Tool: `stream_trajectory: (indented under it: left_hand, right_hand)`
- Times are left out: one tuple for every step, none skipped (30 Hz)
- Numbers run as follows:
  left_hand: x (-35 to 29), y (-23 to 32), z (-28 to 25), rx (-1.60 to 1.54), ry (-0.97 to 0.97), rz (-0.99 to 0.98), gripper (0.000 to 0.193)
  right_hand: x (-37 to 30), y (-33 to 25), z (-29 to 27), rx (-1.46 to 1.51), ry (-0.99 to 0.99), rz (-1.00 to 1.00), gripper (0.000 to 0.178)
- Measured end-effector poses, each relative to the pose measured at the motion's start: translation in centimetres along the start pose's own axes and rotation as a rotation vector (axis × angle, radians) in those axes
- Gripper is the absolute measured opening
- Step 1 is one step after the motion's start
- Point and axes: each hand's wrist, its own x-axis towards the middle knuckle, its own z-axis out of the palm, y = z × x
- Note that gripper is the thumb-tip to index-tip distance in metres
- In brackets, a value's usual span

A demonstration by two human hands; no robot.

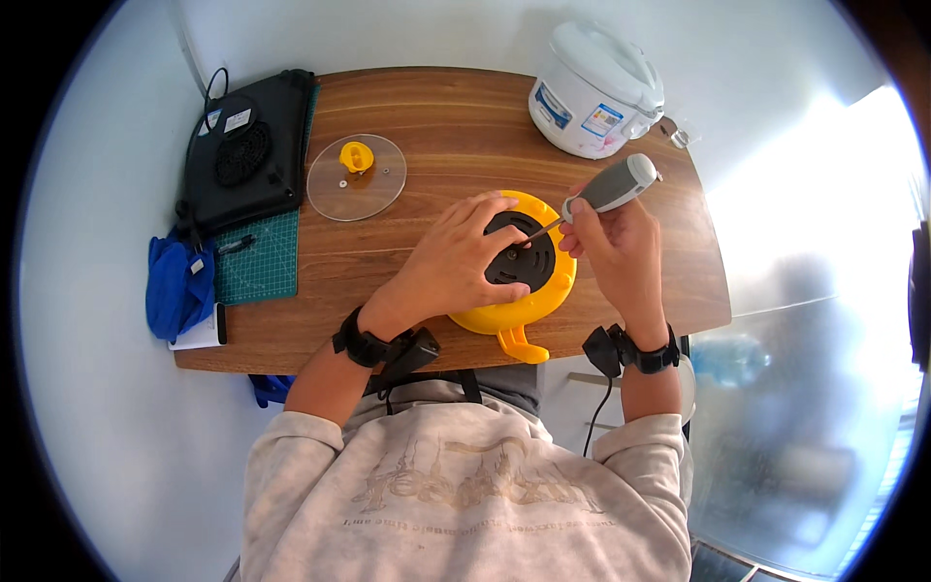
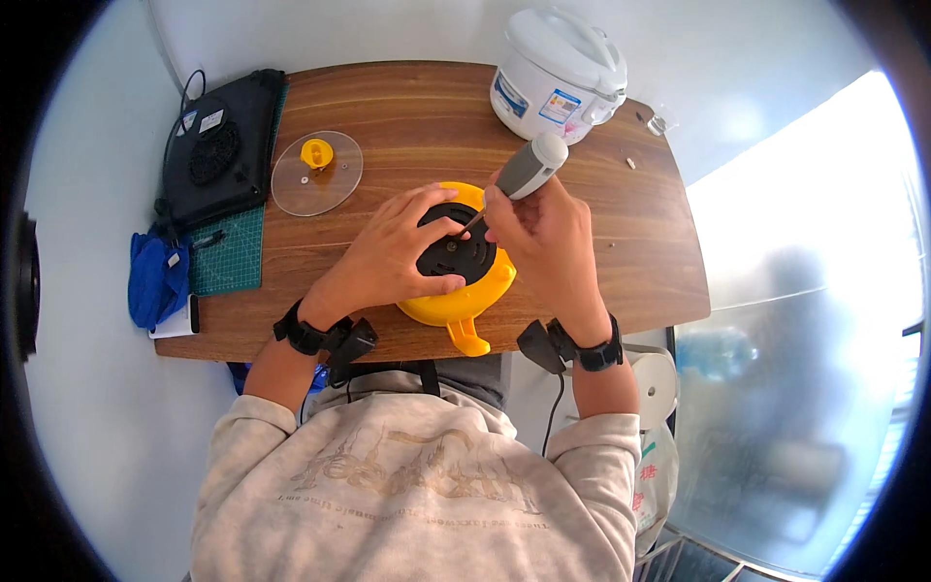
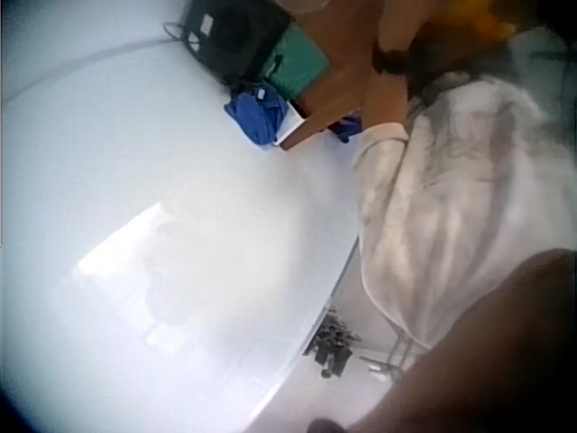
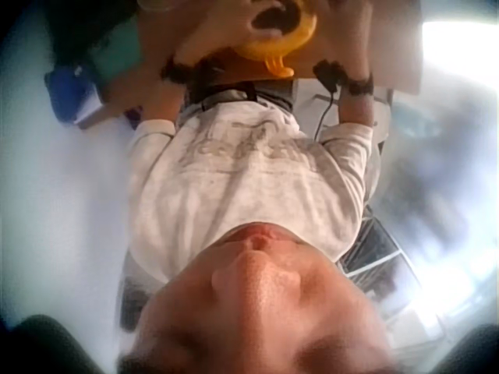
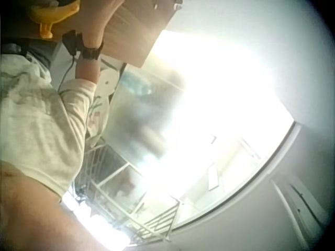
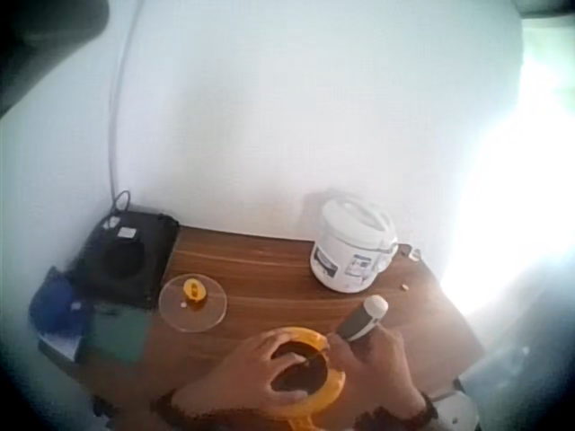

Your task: The person uses a screwdriver to remove screws from a white rice cooker and a yellow pot lid. They unscrew fasteners on the cooker body, then on the lid, and finally on the pot base, placing removed parts and screws on the table.

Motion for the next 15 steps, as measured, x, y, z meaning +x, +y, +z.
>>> stream_trajectory:
  left_hand:
    - [0.0, 0.0, 0.0, -0.002, 0.0, -0.002, 0.053]
    - [0.0, 0.1, -0.1, -0.005, -0.001, -0.005, 0.053]
    - [-0.1, 0.1, -0.1, -0.008, -0.003, -0.007, 0.053]
    - [-0.1, 0.1, -0.1, -0.009, 0.0, -0.004, 0.053]
    - [0.0, 0.1, -0.1, -0.013, 0.002, -0.001, 0.053]
    - [0.0, 0.0, 0.0, -0.016, 0.003, 0.002, 0.053]
    - [0.0, 0.0, 0.1, -0.013, 0.003, 0.002, 0.053]
    - [0.0, 0.0, 0.1, -0.009, 0.003, 0.001, 0.053]
    - [-0.1, 0.0, 0.2, -0.004, 0.004, -0.001, 0.053]
    - [-0.1, 0.0, 0.2, -0.004, 0.004, -0.001, 0.053]
    - [-0.1, 0.0, 0.2, -0.005, 0.008, 0.0, 0.053]
    - [-0.1, 0.0, 0.2, -0.007, 0.011, 0.0, 0.053]
    - [-0.1, 0.0, 0.1, -0.007, 0.008, -0.005, 0.053]
    - [-0.1, 0.0, 0.2, -0.009, 0.002, -0.014, 0.053]
    - [-0.2, 0.0, 0.3, -0.011, -0.003, -0.023, 0.053]
  right_hand:
    - [0.0, 0.2, -0.1, -0.009, -0.013, -0.009, 0.019]
    - [0.0, 0.3, -0.1, -0.018, -0.025, -0.016, 0.019]
    - [0.0, 0.4, -0.2, -0.034, -0.033, -0.037, 0.02]
    - [0.0, 0.5, -0.3, -0.05, -0.04, -0.058, 0.021]
    - [0.0, 0.6, -0.5, -0.068, -0.047, -0.076, 0.023]
    - [0.0, 0.7, -0.6, -0.103, -0.048, -0.073, 0.023]
    - [0.1, 0.8, -0.7, -0.137, -0.05, -0.07, 0.024]
    - [0.2, 0.9, -0.8, -0.171, -0.052, -0.069, 0.024]
    - [0.3, 1.0, -0.9, -0.174, -0.083, -0.072, 0.025]
    - [0.4, 1.2, -1.1, -0.176, -0.115, -0.074, 0.025]
    - [0.6, 1.4, -1.2, -0.182, -0.147, -0.078, 0.025]
    - [0.7, 1.5, -1.3, -0.164, -0.151, -0.094, 0.024]
    - [0.8, 1.6, -1.3, -0.146, -0.155, -0.111, 0.024]
    - [0.9, 1.8, -1.3, -0.126, -0.162, -0.123, 0.024]
    - [1.0, 1.6, -1.4, -0.141, -0.189, -0.128, 0.023]
